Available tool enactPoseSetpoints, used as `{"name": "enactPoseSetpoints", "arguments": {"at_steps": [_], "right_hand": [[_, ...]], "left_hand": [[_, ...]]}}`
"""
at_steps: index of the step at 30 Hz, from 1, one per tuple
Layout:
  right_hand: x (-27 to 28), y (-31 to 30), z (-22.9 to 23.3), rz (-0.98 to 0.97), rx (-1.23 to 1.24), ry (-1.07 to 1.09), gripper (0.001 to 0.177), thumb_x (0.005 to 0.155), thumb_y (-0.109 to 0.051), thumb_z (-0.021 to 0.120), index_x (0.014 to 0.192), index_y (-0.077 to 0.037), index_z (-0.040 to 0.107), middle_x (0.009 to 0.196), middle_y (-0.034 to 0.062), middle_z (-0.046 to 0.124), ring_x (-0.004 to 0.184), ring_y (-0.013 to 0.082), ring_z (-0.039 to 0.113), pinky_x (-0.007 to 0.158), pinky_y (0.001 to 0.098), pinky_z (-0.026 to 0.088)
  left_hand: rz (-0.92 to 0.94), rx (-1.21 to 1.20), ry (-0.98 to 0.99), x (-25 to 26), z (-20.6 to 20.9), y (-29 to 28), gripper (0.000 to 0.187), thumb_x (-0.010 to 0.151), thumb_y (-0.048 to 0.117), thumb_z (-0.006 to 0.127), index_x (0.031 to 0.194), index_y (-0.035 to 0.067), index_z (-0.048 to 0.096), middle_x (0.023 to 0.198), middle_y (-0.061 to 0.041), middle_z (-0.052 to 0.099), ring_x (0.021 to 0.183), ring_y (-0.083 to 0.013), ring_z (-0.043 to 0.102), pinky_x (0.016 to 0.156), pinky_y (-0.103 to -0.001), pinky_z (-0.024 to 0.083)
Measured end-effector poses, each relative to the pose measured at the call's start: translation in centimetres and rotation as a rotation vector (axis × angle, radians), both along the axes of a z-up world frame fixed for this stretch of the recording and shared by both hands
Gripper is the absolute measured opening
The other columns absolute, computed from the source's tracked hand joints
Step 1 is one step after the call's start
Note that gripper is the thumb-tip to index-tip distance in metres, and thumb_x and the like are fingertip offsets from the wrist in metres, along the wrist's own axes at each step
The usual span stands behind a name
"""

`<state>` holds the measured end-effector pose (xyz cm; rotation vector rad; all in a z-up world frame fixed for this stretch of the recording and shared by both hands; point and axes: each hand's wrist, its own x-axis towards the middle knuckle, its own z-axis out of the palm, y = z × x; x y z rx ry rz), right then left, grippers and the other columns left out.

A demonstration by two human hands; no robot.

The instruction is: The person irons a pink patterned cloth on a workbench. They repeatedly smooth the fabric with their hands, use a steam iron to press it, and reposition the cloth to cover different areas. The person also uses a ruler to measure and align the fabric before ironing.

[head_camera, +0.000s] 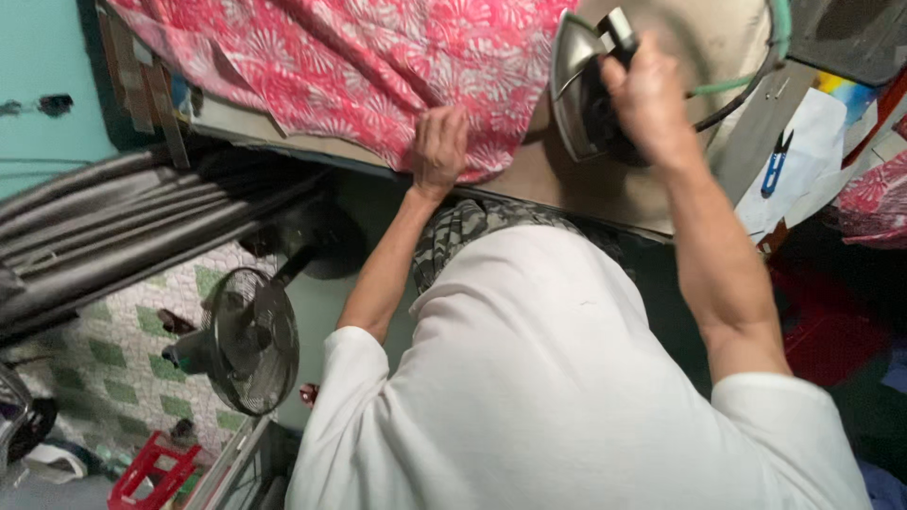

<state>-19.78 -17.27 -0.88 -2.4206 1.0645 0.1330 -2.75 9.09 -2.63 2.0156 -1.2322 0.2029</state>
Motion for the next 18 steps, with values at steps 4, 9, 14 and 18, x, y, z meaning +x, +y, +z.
{"name": "enactPoseSetpoints", "arguments": {"at_steps": [4,9,14,18], "right_hand": [[-4.5,-6.6,1.7,-0.095,0.129,-0.108,0.037,0.108,-0.036,0.068,0.112,-0.001,0.059,0.097,0.0236,0.069,0.083,0.0411,0.063,0.067,0.0508,0.045],[-8.4,-14.6,3.3,-0.171,-0.119,-0.191,0.035,0.112,-0.034,0.077,0.108,-0.003,0.062,0.093,0.0145,0.069,0.071,0.0289,0.063,0.056,0.0468,0.048],[-9.2,-18.7,4.2,-0.295,-0.194,-0.330,0.031,0.109,-0.027,0.079,0.112,-0.001,0.063,0.081,0.0119,0.070,0.038,0.0192,0.060,0.019,0.0374,0.043],[-10.2,-19.7,3.2,-0.401,-0.114,-0.322,0.038,0.123,-0.025,0.079,0.105,-0.001,0.055,0.065,0.0115,0.056,0.041,0.0161,0.053,0.027,0.0372,0.041]], "left_hand": [[-0.148,0.183,-0.076,-3.8,-0.5,1.6,0.027,0.103,0.024,0.061,0.118,0.001,0.060,0.104,-0.015,0.059,0.091,-0.0329,0.058,0.082,-0.045,0.046],[-0.133,0.381,-0.154,-5.9,-1.1,3.5,0.054,0.095,0.045,0.073,0.124,0.003,0.057,0.115,-0.014,0.059,0.105,-0.0302,0.057,0.096,-0.047,0.046],[-0.188,0.324,-0.161,-5.8,-1.1,3.2,0.006,0.085,0.003,0.053,0.088,0.002,0.058,0.094,-0.015,0.051,0.085,-0.0342,0.047,0.085,-0.047,0.040],[-0.230,0.189,-0.106,-5.1,-0.6,2.3,0.012,0.096,0.006,0.053,0.100,0.001,0.063,0.106,-0.013,0.057,0.098,-0.0328,0.055,0.087,-0.046,0.043]]}}
